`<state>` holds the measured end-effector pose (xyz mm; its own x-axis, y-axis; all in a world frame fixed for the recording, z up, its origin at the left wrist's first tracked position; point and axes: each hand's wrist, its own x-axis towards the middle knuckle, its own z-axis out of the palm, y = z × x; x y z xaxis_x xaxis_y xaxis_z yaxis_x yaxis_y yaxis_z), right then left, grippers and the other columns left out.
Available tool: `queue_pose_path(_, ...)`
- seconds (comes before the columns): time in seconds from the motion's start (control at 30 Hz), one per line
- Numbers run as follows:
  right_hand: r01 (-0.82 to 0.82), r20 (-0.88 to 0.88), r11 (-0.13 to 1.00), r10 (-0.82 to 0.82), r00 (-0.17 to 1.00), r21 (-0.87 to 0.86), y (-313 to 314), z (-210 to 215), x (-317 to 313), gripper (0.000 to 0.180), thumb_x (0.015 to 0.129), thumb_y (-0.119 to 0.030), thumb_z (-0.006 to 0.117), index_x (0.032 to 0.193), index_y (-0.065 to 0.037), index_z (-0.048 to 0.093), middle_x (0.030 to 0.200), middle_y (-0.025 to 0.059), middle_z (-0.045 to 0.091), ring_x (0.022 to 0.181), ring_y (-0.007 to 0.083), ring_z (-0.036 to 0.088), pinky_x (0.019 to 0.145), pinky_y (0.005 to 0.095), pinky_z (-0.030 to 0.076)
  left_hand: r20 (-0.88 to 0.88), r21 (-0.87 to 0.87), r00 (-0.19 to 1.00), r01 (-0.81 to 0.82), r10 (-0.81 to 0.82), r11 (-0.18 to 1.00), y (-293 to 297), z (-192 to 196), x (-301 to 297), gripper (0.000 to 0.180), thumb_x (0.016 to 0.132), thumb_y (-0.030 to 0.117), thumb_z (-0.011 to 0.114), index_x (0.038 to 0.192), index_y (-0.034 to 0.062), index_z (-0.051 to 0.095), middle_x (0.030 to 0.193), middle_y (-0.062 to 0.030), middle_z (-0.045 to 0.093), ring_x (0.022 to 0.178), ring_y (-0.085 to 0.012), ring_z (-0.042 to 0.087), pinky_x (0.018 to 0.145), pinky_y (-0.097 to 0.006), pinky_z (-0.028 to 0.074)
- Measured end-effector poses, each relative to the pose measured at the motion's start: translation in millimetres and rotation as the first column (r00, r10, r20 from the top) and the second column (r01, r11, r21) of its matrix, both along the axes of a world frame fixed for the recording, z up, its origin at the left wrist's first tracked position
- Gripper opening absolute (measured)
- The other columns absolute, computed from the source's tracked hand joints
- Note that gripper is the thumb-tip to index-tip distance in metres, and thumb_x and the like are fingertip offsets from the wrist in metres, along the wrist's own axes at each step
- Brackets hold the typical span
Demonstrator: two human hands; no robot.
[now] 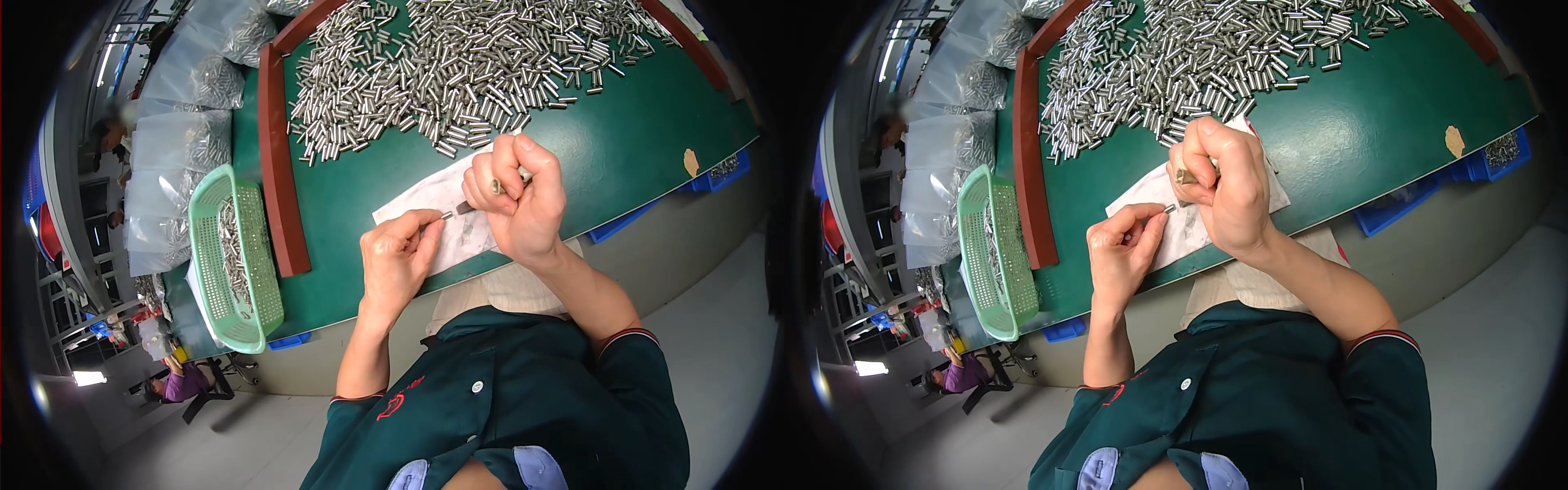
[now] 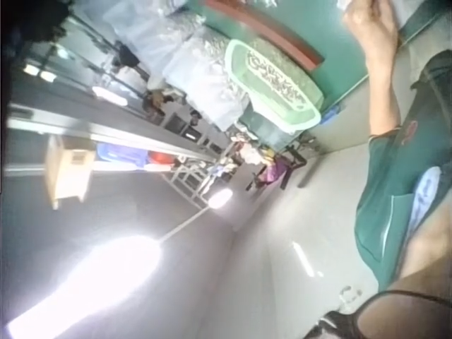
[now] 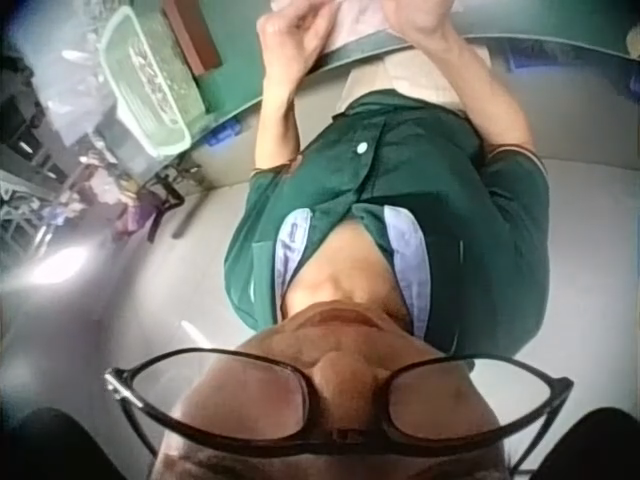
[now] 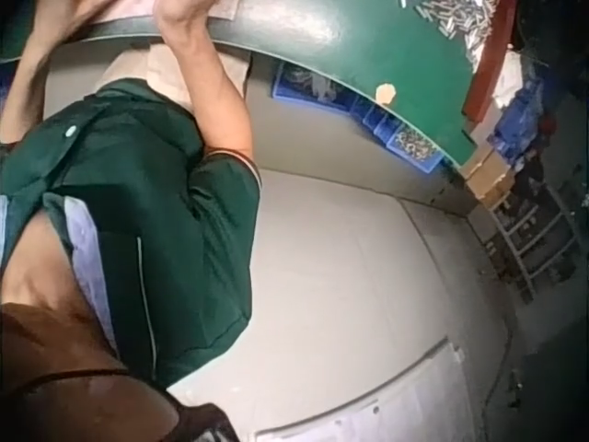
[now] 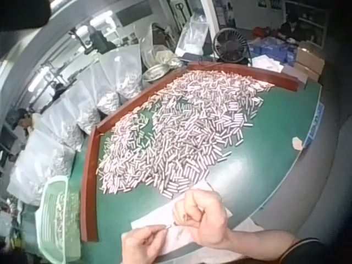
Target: Inspecting and sorting small metal cylindrical components at a workbench.
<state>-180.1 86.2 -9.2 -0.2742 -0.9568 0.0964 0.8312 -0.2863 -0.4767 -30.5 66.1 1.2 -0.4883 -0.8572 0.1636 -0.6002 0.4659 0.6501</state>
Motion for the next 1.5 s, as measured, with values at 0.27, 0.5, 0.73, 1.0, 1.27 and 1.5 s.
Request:
queue_pose_path(0.27,-0.022,-0.004,1.0,0.022,1.0,0.02,-1,2,3,0.037,0.088,-0.022,0.031,0.053,-0.009,0.027,0.047,-0.0019,0.024,0.042,0.0062,0.019,0.041,0.0225,0.018,0.041,0.013,0.999,0.012,-0.012,1.0,0,5,0,0.008,0.068,0.002,0.064,0.076,0.0018,0.062,0.049,-0.0069,0.046,0.041,-0.0145,0.041,0.042,-0.026,0.035)
queue_pose_path(0.5,-0.042,-0.021,0.999,0.042,0.999,0.011,-2,4,2,0.037,0.088,-0.022,0.031,0.054,-0.009,0.027,0.046,-0.0016,0.024,0.042,0.0061,0.019,0.041,0.0226,0.019,0.018,-0.015,1.0,0.024,-0.024,1.0,-1,6,-1,0.005,0.069,0.002,0.063,0.074,0.0015,0.061,0.046,-0.0048,0.044,0.04,-0.0122,0.039,0.041,-0.025,0.034)
queue_pose_path(0.73,-0.064,0.013,0.998,0.064,0.998,0.01,1,3,1,0.034,0.086,-0.023,0.031,0.055,-0.01,0.027,0.045,-0.0011,0.024,0.041,0.0076,0.018,0.042,0.0237,0.018,-0.695,0.719,0.501,0.462,0.516,0.519,-18,8,20,0.005,0.082,0.007,0.054,0.085,0.0042,0.051,0.076,-0.0052,0.05,0.058,-0.0064,0.035,0.051,-0.019,0.032)
queue_pose_path(1.0,-0.072,-0.041,0.997,0.073,0.997,0.027,1,5,0,0.037,0.088,-0.027,0.029,0.055,-0.011,0.026,0.044,-0.0018,0.024,0.041,0.008,0.017,0.042,0.0243,0.018,-0.624,0.776,0.482,0.48,0.615,0.41,-20,8,21,0.023,0.083,0.007,0.051,0.103,-0.0033,0.049,0.077,-0.0054,0.047,0.059,-0.0068,0.036,0.048,-0.017,0.032)
queue_pose_path(1.27,-0.071,-0.052,0.997,0.073,0.996,0.043,-1,6,0,0.037,0.088,-0.028,0.028,0.054,-0.012,0.026,0.043,-0.002,0.024,0.04,0.0078,0.017,0.042,0.0242,0.018,-0.618,0.781,0.468,0.455,0.632,0.427,-21,15,19,0.026,0.082,0.01,0.051,0.102,-0.0062,0.049,0.079,-0.008,0.049,0.06,-0.0091,0.04,0.051,-0.02,0.036)
queue_pose_path(1.5,-0.068,-0.052,0.996,0.07,0.996,0.049,0,6,-1,0.036,0.087,-0.027,0.03,0.055,-0.012,0.027,0.042,-0.0019,0.025,0.04,0.0077,0.016,0.042,0.0241,0.018,-0.499,0.585,0.761,-0.057,0.414,0.809,-50,13,26,0.012,0.078,0.012,0.06,0.072,0.0024,0.055,0.054,0.0074,0.04,0.047,-0.0013,0.032,0.044,-0.02,0.024)
